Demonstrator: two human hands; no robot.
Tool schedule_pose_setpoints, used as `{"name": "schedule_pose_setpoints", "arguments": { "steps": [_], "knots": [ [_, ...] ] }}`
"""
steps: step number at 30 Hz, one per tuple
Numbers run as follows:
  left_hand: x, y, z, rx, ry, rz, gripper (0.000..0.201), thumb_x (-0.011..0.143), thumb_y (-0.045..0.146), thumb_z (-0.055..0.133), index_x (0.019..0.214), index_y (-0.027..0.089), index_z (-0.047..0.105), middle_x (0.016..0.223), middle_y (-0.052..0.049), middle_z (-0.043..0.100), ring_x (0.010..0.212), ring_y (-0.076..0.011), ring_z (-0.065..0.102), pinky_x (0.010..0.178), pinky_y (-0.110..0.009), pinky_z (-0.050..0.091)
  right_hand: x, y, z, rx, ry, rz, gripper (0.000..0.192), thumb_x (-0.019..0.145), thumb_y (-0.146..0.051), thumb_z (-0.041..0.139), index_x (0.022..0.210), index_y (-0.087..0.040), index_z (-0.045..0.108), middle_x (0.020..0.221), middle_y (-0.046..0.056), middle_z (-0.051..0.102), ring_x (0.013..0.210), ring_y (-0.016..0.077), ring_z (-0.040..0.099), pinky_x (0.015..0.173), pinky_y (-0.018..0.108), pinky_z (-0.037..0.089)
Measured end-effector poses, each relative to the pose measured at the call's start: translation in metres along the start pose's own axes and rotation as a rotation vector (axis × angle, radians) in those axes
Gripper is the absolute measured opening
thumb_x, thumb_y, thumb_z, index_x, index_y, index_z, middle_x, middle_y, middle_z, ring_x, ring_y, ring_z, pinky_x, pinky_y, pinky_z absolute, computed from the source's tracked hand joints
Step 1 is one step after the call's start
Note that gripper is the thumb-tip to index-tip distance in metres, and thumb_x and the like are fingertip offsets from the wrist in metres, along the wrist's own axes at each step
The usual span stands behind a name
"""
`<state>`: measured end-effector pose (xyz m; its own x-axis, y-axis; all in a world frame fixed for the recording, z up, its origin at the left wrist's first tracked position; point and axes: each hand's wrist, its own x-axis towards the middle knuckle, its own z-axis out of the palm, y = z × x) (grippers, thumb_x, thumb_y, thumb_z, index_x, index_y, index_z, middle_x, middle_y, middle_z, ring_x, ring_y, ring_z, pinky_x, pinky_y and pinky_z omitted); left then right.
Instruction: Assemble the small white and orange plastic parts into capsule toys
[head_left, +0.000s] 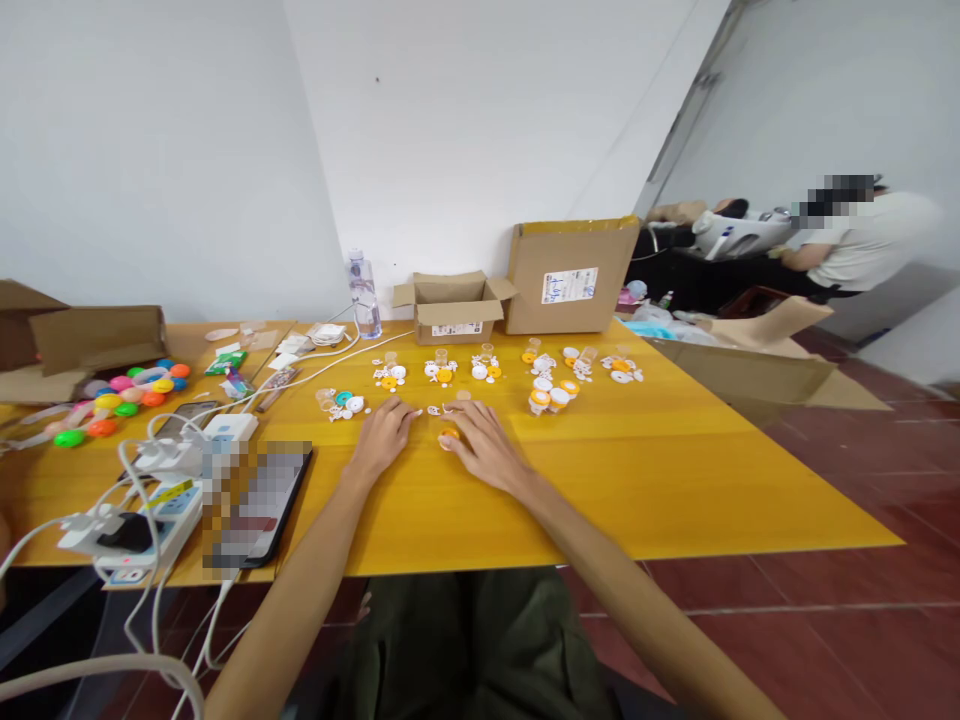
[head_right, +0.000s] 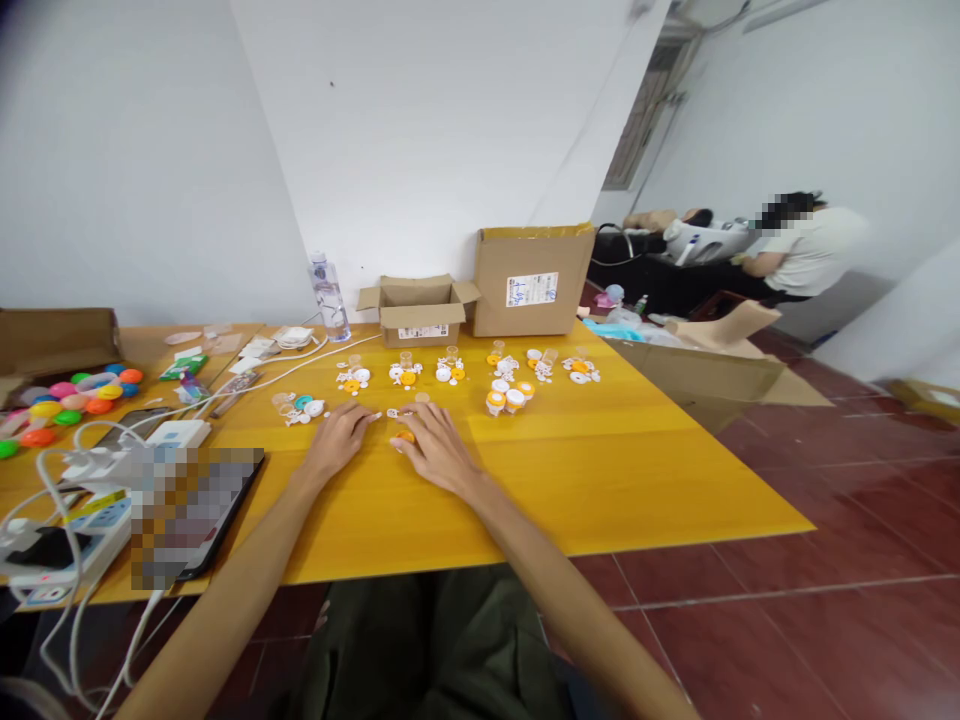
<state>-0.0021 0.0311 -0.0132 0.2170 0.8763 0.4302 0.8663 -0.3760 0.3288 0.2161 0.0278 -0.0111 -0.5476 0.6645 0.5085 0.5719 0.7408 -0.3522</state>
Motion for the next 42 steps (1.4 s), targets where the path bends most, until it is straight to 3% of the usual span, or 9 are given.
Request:
{"name": "schedule_pose_setpoints", "arguments": {
  "steps": [6, 11, 14, 25, 33, 42],
  "knots": [
    [0.000, 0.001, 0.000, 0.001, 0.003, -0.044, 0.024, 0.100, 0.025, 0.043, 0.093, 0.023, 0.066, 0.094, -0.007, 0.069, 0.093, -0.0237, 0.066, 0.079, -0.034, 0.052, 0.033, 0.015, -0.001, -0.123, 0.020, 0.002, 0.021, 0.095, -0.020, 0.055, 0.105, -0.027, 0.072, 0.133, 0.011, 0.061, 0.125, 0.0299, 0.049, 0.100, 0.049, 0.041],
    [0.000, 0.000, 0.001, -0.034, 0.021, -0.102, 0.022, 0.100, 0.026, 0.042, 0.094, 0.024, 0.063, 0.091, -0.006, 0.071, 0.086, -0.0236, 0.067, 0.072, -0.033, 0.050, 0.055, 0.023, 0.002, -0.204, -0.100, -0.092, 0.012, 0.091, -0.022, 0.065, 0.091, -0.027, 0.076, 0.139, 0.009, 0.058, 0.133, 0.0329, 0.043, 0.103, 0.054, 0.038],
    [0.000, 0.001, 0.001, -0.079, 0.019, -0.098, 0.021, 0.099, 0.025, 0.042, 0.094, 0.024, 0.062, 0.086, -0.005, 0.070, 0.083, -0.0229, 0.067, 0.072, -0.032, 0.050, 0.056, 0.025, 0.008, -0.195, -0.134, -0.107, 0.012, 0.091, -0.021, 0.066, 0.088, -0.027, 0.077, 0.135, 0.009, 0.061, 0.131, 0.0324, 0.044, 0.101, 0.053, 0.039],
    [-0.002, 0.015, -0.001, -0.171, -0.023, -0.065, 0.016, 0.089, 0.013, 0.046, 0.090, 0.024, 0.058, 0.086, -0.002, 0.066, 0.078, -0.0197, 0.063, 0.074, -0.032, 0.051, 0.040, 0.030, 0.017, -0.057, 0.014, -0.030, 0.022, 0.096, -0.019, 0.054, 0.087, -0.025, 0.074, 0.116, 0.009, 0.070, 0.117, 0.0299, 0.052, 0.097, 0.051, 0.039],
    [0.005, 0.018, 0.005, -0.530, 0.084, -0.160, 0.012, 0.091, 0.024, 0.052, 0.084, 0.020, 0.061, 0.077, 0.000, 0.065, 0.070, -0.0153, 0.057, 0.069, -0.027, 0.047, 0.039, 0.019, 0.019, 0.257, 0.222, -0.013, 0.019, 0.097, -0.027, 0.051, 0.084, -0.025, 0.066, 0.089, 0.005, 0.071, 0.089, 0.0228, 0.061, 0.083, 0.037, 0.049],
    [0.018, 0.025, 0.016, -0.929, 0.153, -0.245, 0.025, 0.082, 0.044, 0.068, 0.082, 0.019, 0.069, 0.069, 0.001, 0.066, 0.061, -0.0136, 0.056, 0.063, -0.026, 0.049, 0.043, 0.015, 0.025, 0.657, 0.339, 0.252, 0.021, 0.089, -0.040, 0.055, 0.080, -0.023, 0.062, 0.074, 0.000, 0.069, 0.065, 0.0166, 0.062, 0.062, 0.028, 0.051]
  ]
}}
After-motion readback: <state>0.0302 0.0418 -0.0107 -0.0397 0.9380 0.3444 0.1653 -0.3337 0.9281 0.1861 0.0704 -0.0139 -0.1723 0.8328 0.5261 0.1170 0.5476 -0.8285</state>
